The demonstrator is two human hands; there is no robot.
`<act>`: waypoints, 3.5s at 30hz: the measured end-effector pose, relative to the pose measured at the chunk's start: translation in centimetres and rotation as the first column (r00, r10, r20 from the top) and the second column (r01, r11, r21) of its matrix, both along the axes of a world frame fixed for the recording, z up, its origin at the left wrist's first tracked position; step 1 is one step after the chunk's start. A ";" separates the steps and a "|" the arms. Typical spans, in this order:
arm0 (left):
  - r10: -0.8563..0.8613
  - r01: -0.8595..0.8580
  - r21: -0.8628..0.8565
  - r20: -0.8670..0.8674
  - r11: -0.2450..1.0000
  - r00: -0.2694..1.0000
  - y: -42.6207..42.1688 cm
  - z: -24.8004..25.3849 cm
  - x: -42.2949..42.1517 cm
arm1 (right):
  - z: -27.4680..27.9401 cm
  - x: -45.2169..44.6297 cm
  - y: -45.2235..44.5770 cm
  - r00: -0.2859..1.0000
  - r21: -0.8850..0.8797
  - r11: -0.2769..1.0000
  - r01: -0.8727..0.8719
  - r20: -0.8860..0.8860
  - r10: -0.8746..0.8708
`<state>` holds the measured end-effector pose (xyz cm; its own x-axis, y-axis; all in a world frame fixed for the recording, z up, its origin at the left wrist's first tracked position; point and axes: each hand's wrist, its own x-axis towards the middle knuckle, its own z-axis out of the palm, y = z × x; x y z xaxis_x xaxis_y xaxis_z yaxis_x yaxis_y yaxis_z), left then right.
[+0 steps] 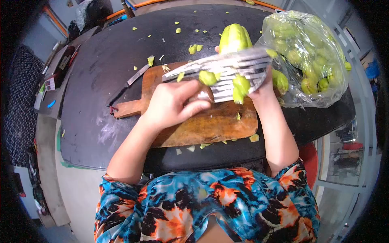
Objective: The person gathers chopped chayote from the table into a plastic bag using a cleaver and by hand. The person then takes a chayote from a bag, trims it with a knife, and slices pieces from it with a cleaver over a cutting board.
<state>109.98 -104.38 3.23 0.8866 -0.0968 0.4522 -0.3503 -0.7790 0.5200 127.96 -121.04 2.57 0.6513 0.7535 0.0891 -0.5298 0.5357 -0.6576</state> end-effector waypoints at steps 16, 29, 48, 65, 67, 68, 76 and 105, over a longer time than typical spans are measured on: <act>-0.125 0.100 0.165 0.149 0.981 0.981 -3.2 0.7 -0.4 | 2.0 -4.9 -0.1 0.911 0.054 0.987 -0.151 -0.380 0.160; -0.103 0.072 0.208 0.144 0.975 0.984 -2.9 -0.1 0.2 | 2.2 -5.4 -0.3 0.953 -0.023 0.998 -0.058 -0.298 0.048; -0.022 -0.013 0.193 0.175 0.981 0.984 -3.4 -0.4 0.4 | 1.4 -4.5 0.3 0.958 0.037 0.999 -0.036 -0.282 0.045; 0.005 -0.026 0.167 0.129 0.986 0.992 -3.5 -0.6 0.5 | -0.6 -3.6 0.7 0.923 0.125 0.989 -0.079 -0.365 0.120; 0.013 -0.032 0.153 0.120 0.988 0.993 -3.5 -0.6 0.5 | -0.8 -3.5 0.8 0.921 0.123 0.989 -0.076 -0.372 0.117; 0.019 -0.036 0.144 0.118 0.989 0.993 -3.5 -0.6 0.5 | -0.8 -3.6 0.8 0.913 0.128 0.989 -0.078 -0.389 0.122; 0.014 -0.027 0.144 0.090 0.989 0.996 -3.3 -0.5 0.5 | -0.8 -3.5 0.4 0.975 -0.002 1.000 -0.010 -0.223 0.010; 0.246 -0.233 -0.429 -0.027 0.873 0.969 0.6 -0.9 0.9 | 1.2 -4.8 0.6 0.976 -0.103 0.979 0.173 -0.113 -0.184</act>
